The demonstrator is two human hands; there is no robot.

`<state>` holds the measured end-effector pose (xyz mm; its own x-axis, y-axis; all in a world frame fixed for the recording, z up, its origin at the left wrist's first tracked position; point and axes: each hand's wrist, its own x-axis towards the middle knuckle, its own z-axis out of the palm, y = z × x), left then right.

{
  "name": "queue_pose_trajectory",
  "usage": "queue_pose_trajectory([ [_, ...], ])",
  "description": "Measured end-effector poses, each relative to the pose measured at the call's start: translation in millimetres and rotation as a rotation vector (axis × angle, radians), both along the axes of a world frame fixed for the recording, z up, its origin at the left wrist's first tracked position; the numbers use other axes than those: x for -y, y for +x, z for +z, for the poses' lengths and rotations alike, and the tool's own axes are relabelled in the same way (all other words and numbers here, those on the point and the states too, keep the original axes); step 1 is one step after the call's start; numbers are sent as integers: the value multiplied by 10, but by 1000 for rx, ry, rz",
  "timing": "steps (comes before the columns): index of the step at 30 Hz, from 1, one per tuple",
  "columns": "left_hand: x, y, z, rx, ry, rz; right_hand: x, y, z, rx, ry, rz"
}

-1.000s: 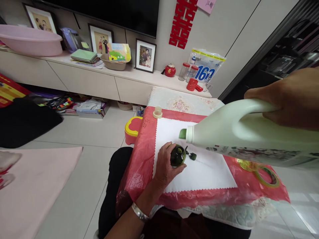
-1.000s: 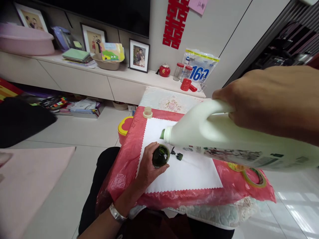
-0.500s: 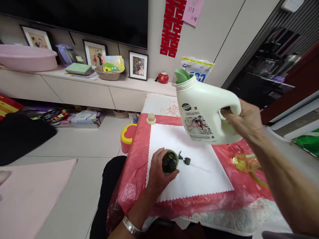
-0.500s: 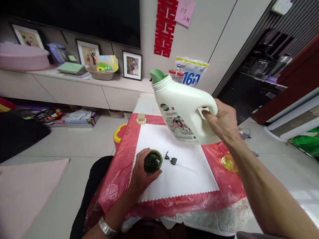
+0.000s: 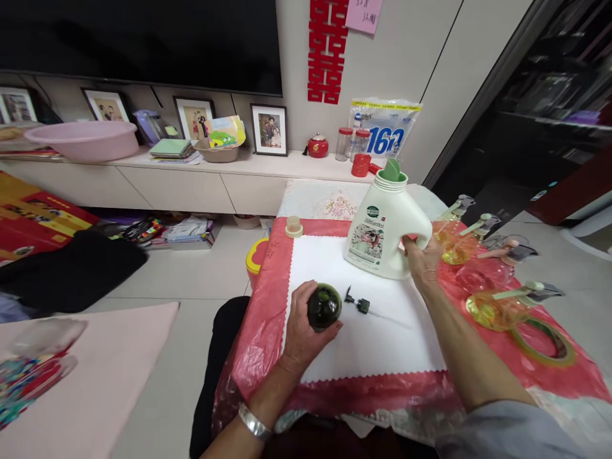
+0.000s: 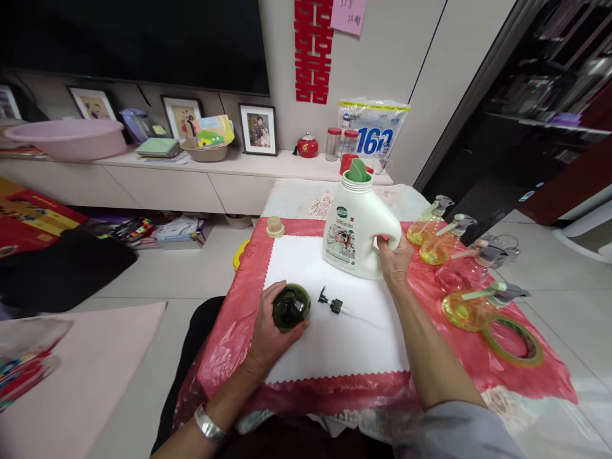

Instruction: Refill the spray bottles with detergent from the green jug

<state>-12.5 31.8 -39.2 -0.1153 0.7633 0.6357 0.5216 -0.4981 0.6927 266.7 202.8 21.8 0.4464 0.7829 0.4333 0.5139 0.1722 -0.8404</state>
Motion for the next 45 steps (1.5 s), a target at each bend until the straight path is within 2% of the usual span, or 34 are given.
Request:
queue_pose_trajectory([
  [4, 15, -4, -26, 14, -40, 8, 47, -15, -87, -58, -67, 43],
  [11, 39, -11, -39, 53, -113, 23, 237, 178, -63, -30, -231, 151],
  [14, 40, -11, -19, 45, -100, 19, 426, 309, -84, 29, -282, 90],
  [16, 43, -11, -7, 37, -94, 17, 624, 352, -121, 86, -310, 9],
  [18, 48, -13, 1, 29, -99, 18, 858, 316, -170, 153, -338, -3],
  [22, 54, -14, 15, 24, -129, 34, 1264, -5, -255, 301, -383, 261],
  [25, 57, -8, 27, 22, -137, 27, 1406, -300, -268, 435, -368, 428],
  [29, 60, 5, 33, 26, -136, 23, 1422, -533, -269, 557, -363, 497],
  [32, 55, 11, 22, 34, -126, 21, 1396, -582, -291, 558, -354, 525],
  [35, 43, 13, 2, 40, -115, 17, 1373, -561, -274, 465, -317, 531],
  [38, 31, 14, -14, 35, -109, 18, 1353, -531, -135, 316, -271, 522],
  [40, 26, 16, -16, 29, -98, 22, 1342, -549, 43, 52, -217, 548],
  [43, 20, 20, -11, 30, -70, 22, 1337, -657, 390, -535, -89, 641],
  [45, 16, 22, -7, 34, -60, 17, 1340, -762, 608, -729, -38, 722],
])
